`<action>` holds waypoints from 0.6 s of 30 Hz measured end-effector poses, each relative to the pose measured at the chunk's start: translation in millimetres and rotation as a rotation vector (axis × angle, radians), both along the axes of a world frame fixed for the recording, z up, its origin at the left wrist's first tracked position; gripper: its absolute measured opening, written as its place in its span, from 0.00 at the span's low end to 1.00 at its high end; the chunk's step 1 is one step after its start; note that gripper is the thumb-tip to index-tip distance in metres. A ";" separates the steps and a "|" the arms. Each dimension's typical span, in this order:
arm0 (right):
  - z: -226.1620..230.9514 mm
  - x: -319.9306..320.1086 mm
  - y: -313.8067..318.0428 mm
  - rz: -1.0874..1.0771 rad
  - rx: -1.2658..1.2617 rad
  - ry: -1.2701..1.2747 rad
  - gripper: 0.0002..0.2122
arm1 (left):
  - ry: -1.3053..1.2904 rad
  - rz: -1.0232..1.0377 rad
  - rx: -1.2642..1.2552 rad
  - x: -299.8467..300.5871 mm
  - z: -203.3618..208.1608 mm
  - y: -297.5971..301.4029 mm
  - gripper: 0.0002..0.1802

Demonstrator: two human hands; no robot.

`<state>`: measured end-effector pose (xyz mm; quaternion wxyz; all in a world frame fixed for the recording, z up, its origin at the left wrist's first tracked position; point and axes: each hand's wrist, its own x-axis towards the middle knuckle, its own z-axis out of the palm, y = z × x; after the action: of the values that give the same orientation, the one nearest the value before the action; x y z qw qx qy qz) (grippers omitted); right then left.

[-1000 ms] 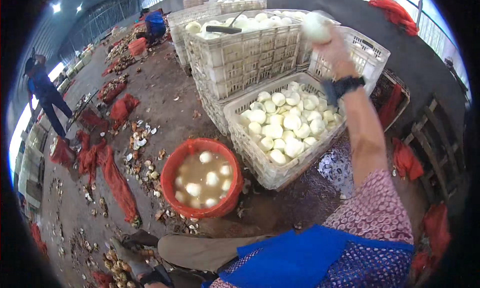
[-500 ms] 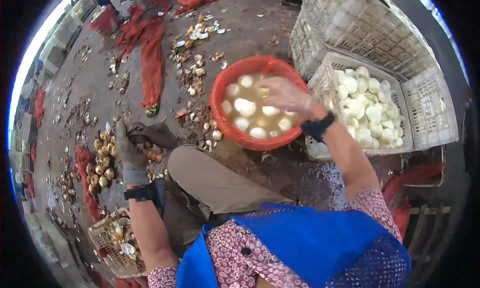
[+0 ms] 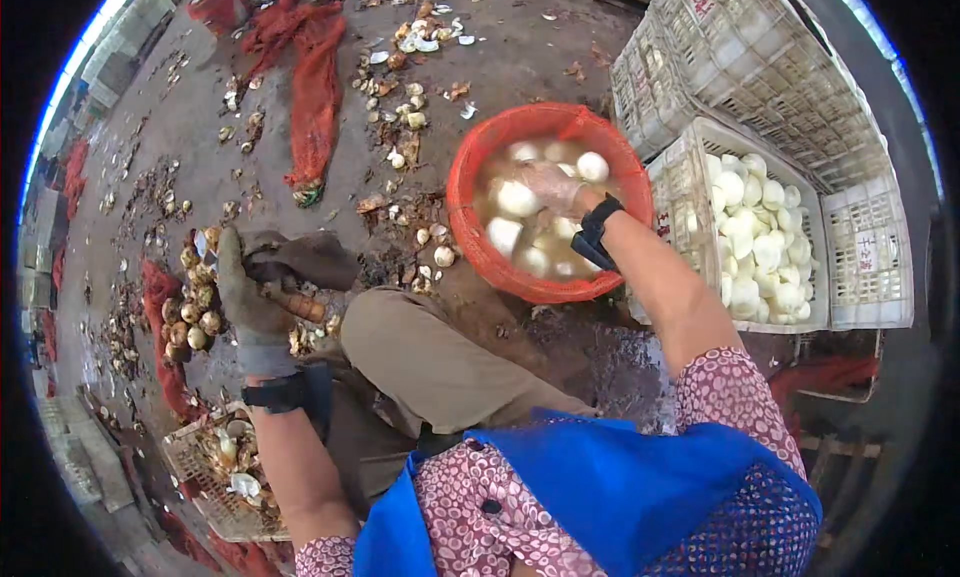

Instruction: The person peels onions using a small tool, washes the peeled onions in a bucket of water, and then places the clean onions into a plastic crate.

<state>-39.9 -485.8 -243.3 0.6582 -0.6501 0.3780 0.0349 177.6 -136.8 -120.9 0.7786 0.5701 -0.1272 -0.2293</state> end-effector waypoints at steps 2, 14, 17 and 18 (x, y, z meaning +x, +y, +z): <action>7.7 17.2 -0.9 0.637 -0.981 0.275 0.20 | -0.119 0.030 0.030 2.1 -0.8 -2.7 0.17; 49.4 -27.3 10.0 0.649 -1.175 0.127 0.24 | -0.005 -0.068 0.049 7.4 -10.4 -14.7 0.22; 75.0 -62.0 13.2 0.320 -1.358 -0.052 0.20 | 0.172 -0.032 0.014 12.7 -9.3 -21.1 0.20; 71.2 -70.1 13.1 0.129 -1.298 -0.194 0.20 | 0.141 -0.057 -0.096 25.9 -17.5 -13.6 0.21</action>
<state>-110.0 -472.7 -172.1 0.1603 -0.9365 0.2216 -0.2193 203.5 -150.4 -138.5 0.8051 0.5109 -0.0990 -0.2846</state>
